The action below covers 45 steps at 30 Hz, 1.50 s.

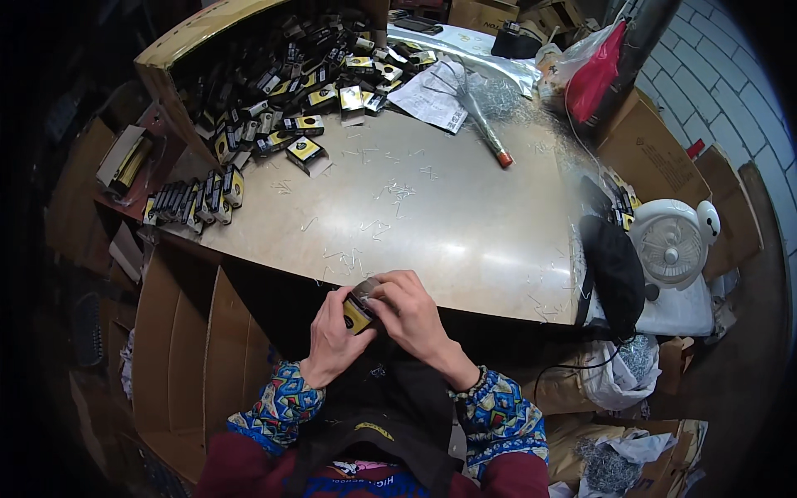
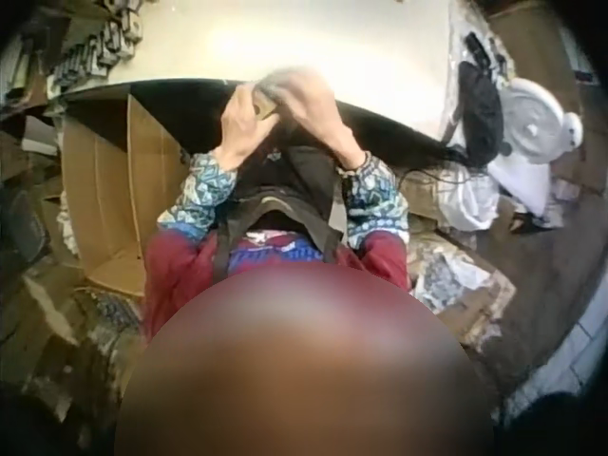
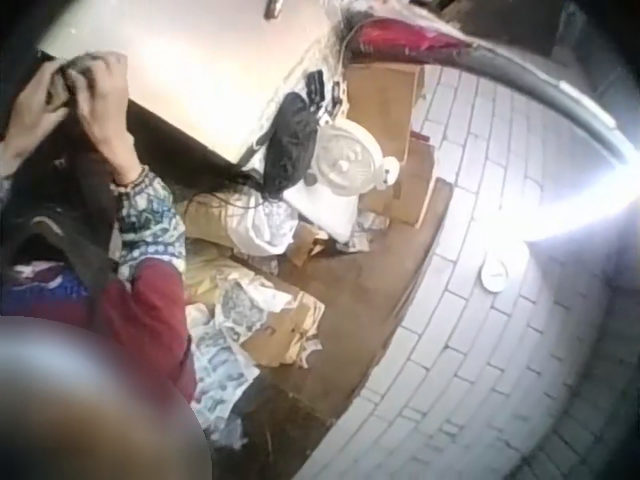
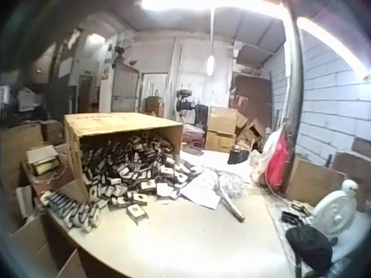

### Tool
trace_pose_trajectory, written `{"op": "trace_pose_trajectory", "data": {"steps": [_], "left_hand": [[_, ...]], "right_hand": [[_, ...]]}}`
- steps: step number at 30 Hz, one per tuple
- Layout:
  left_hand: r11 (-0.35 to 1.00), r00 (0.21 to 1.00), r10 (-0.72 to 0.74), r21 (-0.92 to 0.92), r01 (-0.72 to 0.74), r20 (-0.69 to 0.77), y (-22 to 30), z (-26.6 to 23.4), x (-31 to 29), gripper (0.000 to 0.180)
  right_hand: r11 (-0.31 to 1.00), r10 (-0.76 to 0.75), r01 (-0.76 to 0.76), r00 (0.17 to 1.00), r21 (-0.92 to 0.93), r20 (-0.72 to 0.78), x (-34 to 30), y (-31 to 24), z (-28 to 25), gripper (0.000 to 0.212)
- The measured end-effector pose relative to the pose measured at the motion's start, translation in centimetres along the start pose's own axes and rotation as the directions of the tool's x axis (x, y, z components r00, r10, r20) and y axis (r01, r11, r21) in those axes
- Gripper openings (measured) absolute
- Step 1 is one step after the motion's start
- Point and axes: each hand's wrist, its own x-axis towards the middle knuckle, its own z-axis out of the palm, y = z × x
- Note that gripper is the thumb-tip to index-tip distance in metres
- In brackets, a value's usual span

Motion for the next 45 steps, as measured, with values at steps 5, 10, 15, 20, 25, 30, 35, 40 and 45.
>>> {"op": "trace_pose_trajectory", "data": {"steps": [5,10,15,20,25,30,35,40,45], "left_hand": [[0.983,0.989,0.144,0.115,-0.141,-0.018,-0.3,-1.3,3.6,0.066],[0.893,0.979,0.192,0.401,-0.205,0.073,-1.2,-3.2,11.0,0.06],[0.119,0.809,0.468,0.882,-0.455,0.355,-2.4,-2.8,17.6,0.034],[0.074,0.849,0.374,0.9,-0.429,0.374,-2.0,-3.9,19.7,0.032],[0.594,0.945,0.057,0.75,-0.292,0.323,-2.7,-5.2,18.5,0.048],[0.975,0.992,-0.082,0.215,0.06,0.092,-3.6,-6.2,15.7,0.054],[0.101,0.723,-0.313,-0.735,0.671,0.616,-4.1,-5.9,9.4,0.044],[-0.131,0.68,-0.34,-0.749,0.649,0.649,-5.7,-6.7,1.0,0.029],[0.098,0.453,-0.675,-0.538,0.837,0.583,-11.3,-2.9,-9.0,0.016]], "right_hand": [[0.795,0.479,-0.359,0.866,0.488,-0.143,1.3,3.3,-1.4,0.015],[0.693,0.679,-0.523,0.705,0.496,-0.206,3.2,10.2,-4.8,0.02],[0.723,0.648,-0.44,0.699,0.533,-0.301,6.5,11.1,-7.3,0.02],[0.963,0.183,-0.259,0.834,-0.076,-0.521,9.9,9.5,-9.7,0.016],[0.969,0.036,-0.146,0.881,-0.201,-0.471,10.7,9.4,-10.6,0.011],[0.984,0.042,-0.094,0.946,-0.148,-0.322,11.1,9.4,-9.5,0.012],[0.922,-0.076,0.037,0.994,-0.386,-0.084,10.0,12.5,-6.3,0.025],[0.989,0.018,0.012,0.978,-0.145,0.208,6.9,13.3,-6.0,0.032],[0.944,0.074,-0.072,0.997,-0.323,-0.004,6.7,13.2,-4.5,0.043]]}}
